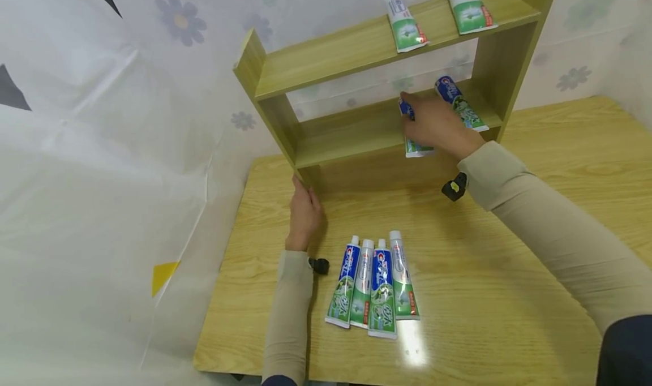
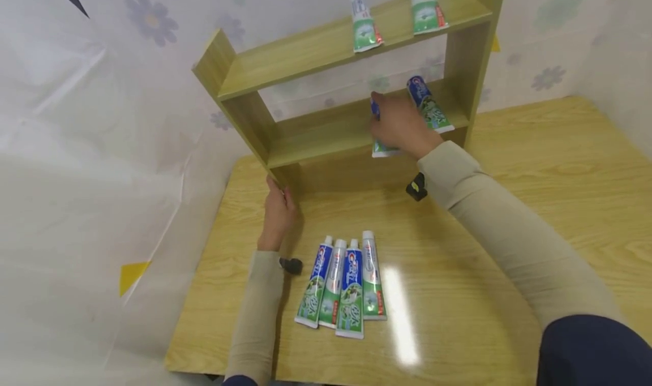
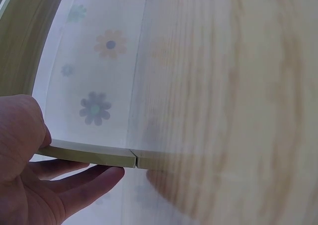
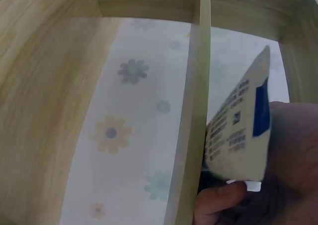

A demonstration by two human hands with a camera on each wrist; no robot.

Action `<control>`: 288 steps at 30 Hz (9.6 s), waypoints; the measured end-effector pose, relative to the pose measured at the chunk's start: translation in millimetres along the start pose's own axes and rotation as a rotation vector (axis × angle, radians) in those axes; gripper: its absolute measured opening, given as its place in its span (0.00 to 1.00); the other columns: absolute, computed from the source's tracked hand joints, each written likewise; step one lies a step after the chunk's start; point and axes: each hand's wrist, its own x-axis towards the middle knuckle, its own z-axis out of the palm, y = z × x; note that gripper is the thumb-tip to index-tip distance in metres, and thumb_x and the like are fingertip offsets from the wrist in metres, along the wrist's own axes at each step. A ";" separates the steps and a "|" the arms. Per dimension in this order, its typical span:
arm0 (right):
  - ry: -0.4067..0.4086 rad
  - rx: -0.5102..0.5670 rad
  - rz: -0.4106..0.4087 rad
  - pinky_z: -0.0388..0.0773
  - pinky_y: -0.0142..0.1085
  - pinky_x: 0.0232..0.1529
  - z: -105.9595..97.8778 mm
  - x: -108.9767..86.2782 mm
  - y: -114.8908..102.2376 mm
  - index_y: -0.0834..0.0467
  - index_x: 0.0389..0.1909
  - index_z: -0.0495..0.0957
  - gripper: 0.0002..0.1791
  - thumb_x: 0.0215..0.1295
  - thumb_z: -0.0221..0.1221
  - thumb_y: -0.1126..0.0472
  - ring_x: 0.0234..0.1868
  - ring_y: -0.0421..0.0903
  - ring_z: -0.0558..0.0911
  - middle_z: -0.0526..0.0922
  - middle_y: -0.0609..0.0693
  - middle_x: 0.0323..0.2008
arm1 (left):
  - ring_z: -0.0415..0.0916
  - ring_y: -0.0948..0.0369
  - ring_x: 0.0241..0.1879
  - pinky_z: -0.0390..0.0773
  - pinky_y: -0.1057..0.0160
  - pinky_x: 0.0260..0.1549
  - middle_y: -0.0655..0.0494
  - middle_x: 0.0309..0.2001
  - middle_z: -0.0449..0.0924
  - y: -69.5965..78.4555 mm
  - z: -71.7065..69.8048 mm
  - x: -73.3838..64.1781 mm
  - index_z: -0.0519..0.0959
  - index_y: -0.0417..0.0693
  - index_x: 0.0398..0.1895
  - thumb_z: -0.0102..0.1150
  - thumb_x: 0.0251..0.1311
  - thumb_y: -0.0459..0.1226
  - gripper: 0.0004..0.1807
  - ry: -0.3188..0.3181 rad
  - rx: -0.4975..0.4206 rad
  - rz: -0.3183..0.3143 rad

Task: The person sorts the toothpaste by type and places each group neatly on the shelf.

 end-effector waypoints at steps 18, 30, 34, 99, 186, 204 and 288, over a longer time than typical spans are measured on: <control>-0.160 0.057 0.149 0.75 0.50 0.41 -5.8 28.3 8.8 0.58 0.90 0.42 0.40 0.84 0.41 0.53 0.45 0.60 0.73 0.56 0.76 0.83 | 0.77 0.31 0.69 0.80 0.37 0.68 0.17 0.68 0.74 15.0 -8.2 -7.7 0.47 0.30 0.85 0.36 0.87 0.36 0.32 0.014 0.014 0.020; -0.071 0.090 0.121 0.72 0.55 0.45 0.6 24.6 19.5 0.58 0.90 0.46 0.39 0.85 0.41 0.50 0.51 0.62 0.69 0.66 0.77 0.72 | 0.76 0.32 0.71 0.79 0.39 0.71 0.19 0.71 0.73 26.9 -10.8 -9.3 0.45 0.29 0.86 0.38 0.87 0.33 0.32 -0.021 0.044 -0.017; 0.017 0.098 0.082 0.75 0.63 0.54 3.5 19.2 20.7 0.62 0.88 0.53 0.38 0.85 0.42 0.49 0.57 0.66 0.72 0.69 0.79 0.70 | 0.76 0.31 0.71 0.79 0.38 0.70 0.18 0.70 0.73 22.9 -9.9 -8.8 0.46 0.30 0.86 0.38 0.87 0.33 0.32 -0.019 0.031 0.001; -0.147 -0.029 -0.026 0.70 0.36 0.19 166.2 -190.3 -37.8 0.62 0.69 0.71 0.34 0.62 0.67 0.62 0.22 0.45 0.74 0.80 0.56 0.28 | 0.77 0.28 0.68 0.79 0.34 0.68 0.14 0.67 0.73 12.7 -6.3 -5.9 0.45 0.24 0.85 0.38 0.86 0.34 0.34 -0.008 0.057 0.002; 0.135 -0.171 0.100 0.79 0.38 0.31 -90.5 81.6 -139.4 0.69 0.63 0.73 0.28 0.72 0.54 0.52 0.36 0.51 0.80 0.81 0.60 0.46 | 0.82 0.35 0.66 0.84 0.37 0.64 0.25 0.67 0.79 -6.5 24.2 -7.9 0.45 0.42 0.89 0.33 0.89 0.40 0.32 0.008 0.049 0.017; 0.141 -0.469 0.082 0.89 0.54 0.46 -90.5 85.3 -143.9 0.72 0.67 0.71 0.38 0.85 0.39 0.39 0.40 0.60 0.82 0.81 0.67 0.47 | 0.79 0.30 0.66 0.82 0.36 0.65 0.19 0.68 0.75 19.6 10.9 -20.1 0.43 0.36 0.88 0.32 0.88 0.36 0.32 -0.004 0.018 0.066; -0.058 -0.057 -0.023 0.62 0.32 0.16 179.4 -182.8 -42.8 0.66 0.75 0.69 0.36 0.75 0.66 0.50 0.17 0.38 0.69 0.73 0.43 0.20 | 0.84 0.35 0.62 0.85 0.38 0.61 0.24 0.63 0.81 -22.3 37.3 1.5 0.44 0.40 0.89 0.35 0.88 0.44 0.34 0.018 0.037 0.036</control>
